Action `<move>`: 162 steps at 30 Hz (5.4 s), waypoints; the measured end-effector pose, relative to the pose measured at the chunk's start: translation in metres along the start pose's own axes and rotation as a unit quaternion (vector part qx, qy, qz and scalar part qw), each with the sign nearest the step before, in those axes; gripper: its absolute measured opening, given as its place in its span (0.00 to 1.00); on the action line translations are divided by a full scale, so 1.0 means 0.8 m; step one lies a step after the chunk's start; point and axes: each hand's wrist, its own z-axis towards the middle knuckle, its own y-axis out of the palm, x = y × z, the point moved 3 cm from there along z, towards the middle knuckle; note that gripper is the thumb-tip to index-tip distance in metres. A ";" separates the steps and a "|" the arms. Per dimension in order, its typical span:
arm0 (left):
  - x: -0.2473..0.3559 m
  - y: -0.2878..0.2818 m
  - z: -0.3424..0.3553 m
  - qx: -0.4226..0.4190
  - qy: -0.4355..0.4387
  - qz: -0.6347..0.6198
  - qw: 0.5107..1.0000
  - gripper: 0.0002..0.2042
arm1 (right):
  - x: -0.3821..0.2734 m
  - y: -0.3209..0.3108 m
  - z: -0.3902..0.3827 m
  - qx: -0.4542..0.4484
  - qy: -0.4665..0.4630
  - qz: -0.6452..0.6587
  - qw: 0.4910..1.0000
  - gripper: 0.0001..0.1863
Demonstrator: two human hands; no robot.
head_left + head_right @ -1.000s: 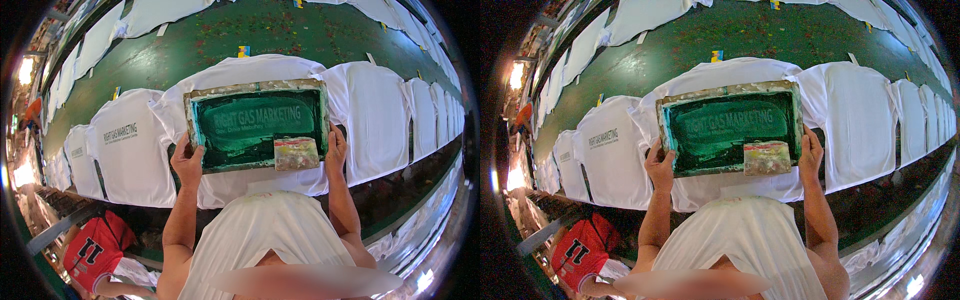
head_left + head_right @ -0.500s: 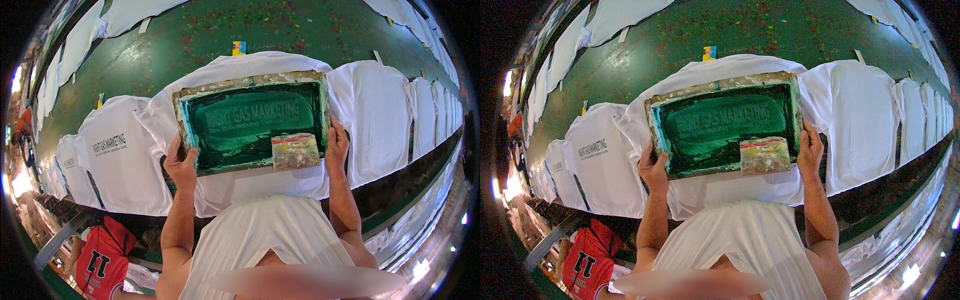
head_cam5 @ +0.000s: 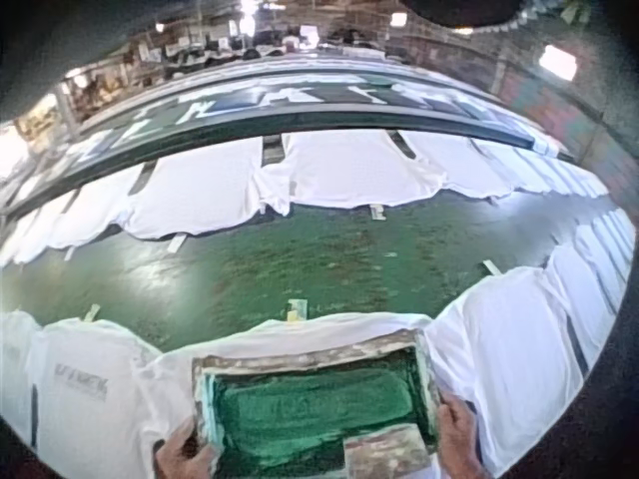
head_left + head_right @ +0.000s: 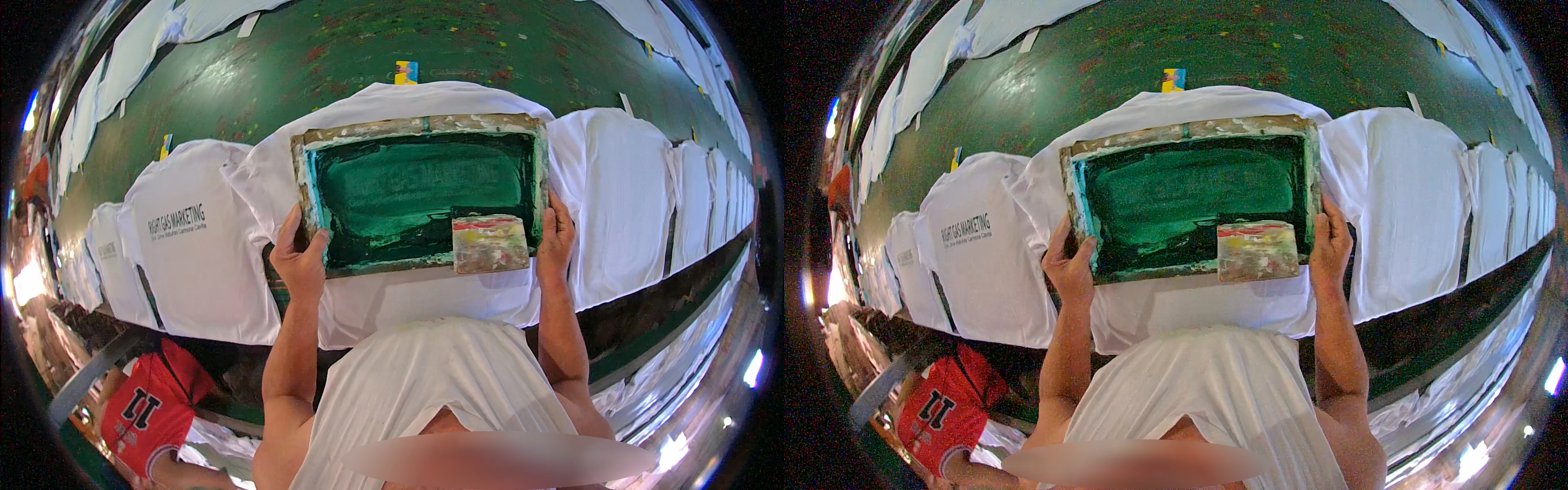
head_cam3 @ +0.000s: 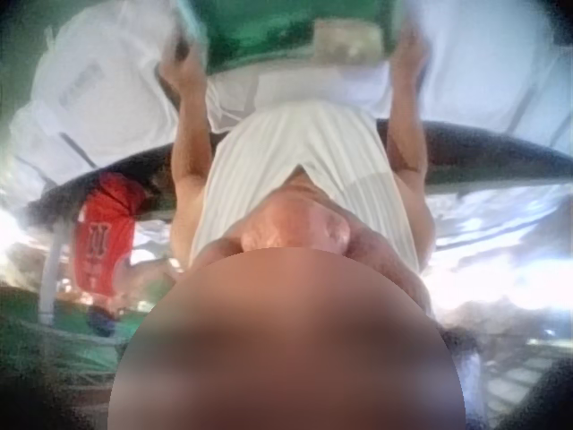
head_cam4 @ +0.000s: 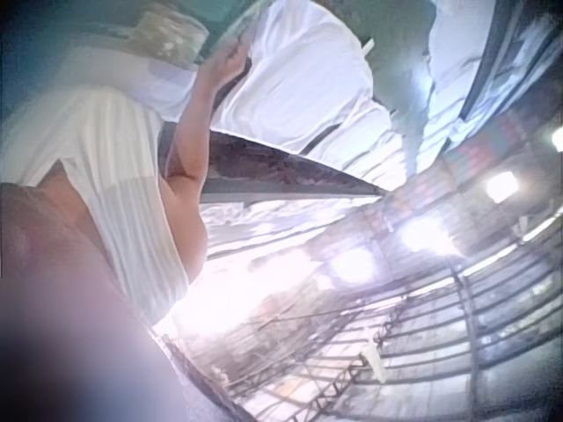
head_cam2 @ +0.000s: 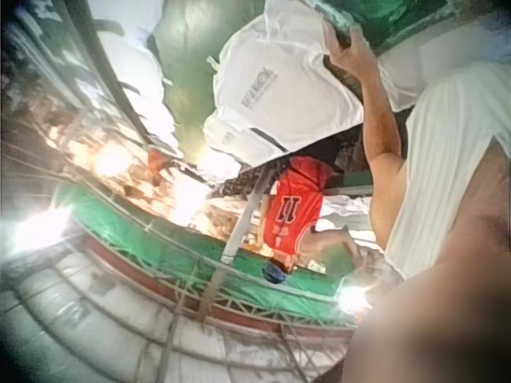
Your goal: The person uses a squeegee to spread green ink across a screen printing frame and presses it onto a white t-shirt to transfer the design. The process is repeated on multiple shirts laid out on a green work surface.
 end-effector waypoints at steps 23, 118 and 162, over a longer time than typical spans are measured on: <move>-0.005 0.010 0.002 0.018 0.047 0.004 0.999 0.31 | 0.043 -0.013 0.017 0.007 -0.048 -0.036 0.998 0.29; -0.050 0.021 0.040 -0.005 0.096 -0.058 0.994 0.27 | -0.242 0.241 -0.030 -0.224 -0.446 -0.265 0.825 0.22; 0.052 0.033 -0.045 -0.079 0.059 0.330 0.939 0.62 | -0.131 0.040 0.047 -0.258 -0.496 -0.241 0.793 0.25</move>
